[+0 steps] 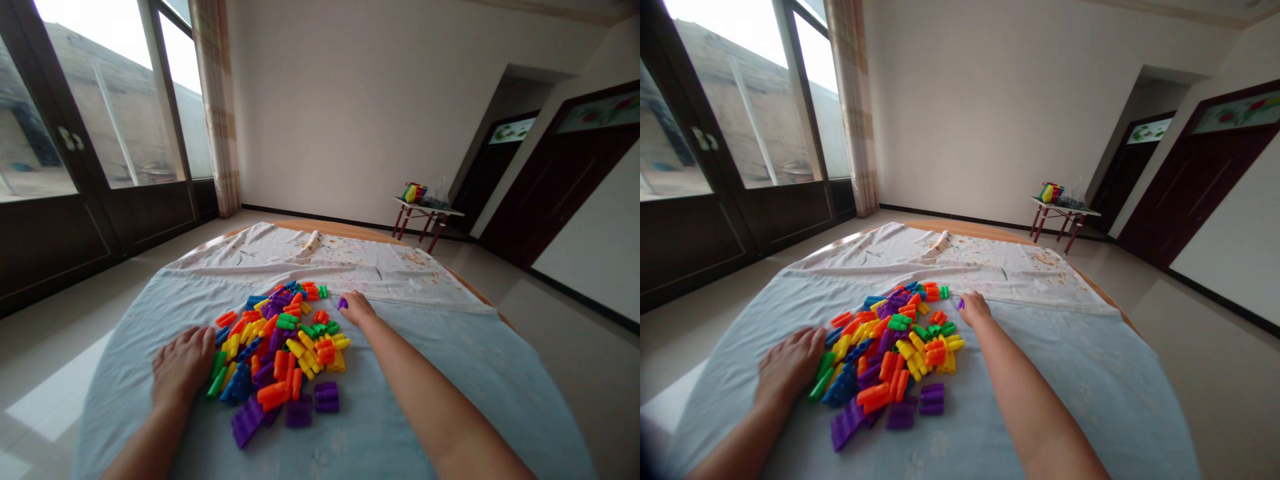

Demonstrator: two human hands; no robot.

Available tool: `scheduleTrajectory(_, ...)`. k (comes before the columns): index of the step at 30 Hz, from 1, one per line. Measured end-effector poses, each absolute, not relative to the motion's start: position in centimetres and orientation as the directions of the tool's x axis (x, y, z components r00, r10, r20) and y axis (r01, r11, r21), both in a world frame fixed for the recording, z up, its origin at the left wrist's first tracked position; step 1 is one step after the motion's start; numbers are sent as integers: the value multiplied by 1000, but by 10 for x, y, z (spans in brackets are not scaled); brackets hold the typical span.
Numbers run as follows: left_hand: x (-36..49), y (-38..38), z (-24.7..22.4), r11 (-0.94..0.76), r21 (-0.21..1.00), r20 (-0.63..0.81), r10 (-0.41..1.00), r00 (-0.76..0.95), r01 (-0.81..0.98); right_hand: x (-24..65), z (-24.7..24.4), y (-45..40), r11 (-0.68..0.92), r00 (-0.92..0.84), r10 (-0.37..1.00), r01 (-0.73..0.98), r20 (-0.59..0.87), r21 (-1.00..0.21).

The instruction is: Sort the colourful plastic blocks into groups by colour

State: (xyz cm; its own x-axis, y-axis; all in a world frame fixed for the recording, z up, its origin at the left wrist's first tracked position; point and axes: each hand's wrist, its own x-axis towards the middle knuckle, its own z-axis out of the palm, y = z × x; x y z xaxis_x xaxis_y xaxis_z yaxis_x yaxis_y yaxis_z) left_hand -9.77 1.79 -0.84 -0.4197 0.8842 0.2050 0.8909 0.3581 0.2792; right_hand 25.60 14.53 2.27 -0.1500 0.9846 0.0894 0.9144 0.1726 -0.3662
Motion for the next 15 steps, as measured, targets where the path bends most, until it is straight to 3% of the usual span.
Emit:
scheduleTrajectory(5,-98,18,-9,366,278,219,876,-430,888,238,39,137,296,-301,952,852,57,-431)
scheduleTrajectory(8,-102,18,-13,354,272,239,876,-419,895,216,56,128,390,-351,921,810,169,-439)
scheduleTrajectory(11,-106,17,-18,323,258,279,877,-390,911,176,74,114,519,-384,844,760,375,-390)
scheduleTrajectory(15,-112,16,-27,307,247,355,854,-380,919,104,90,89,706,-616,706,654,351,-272)
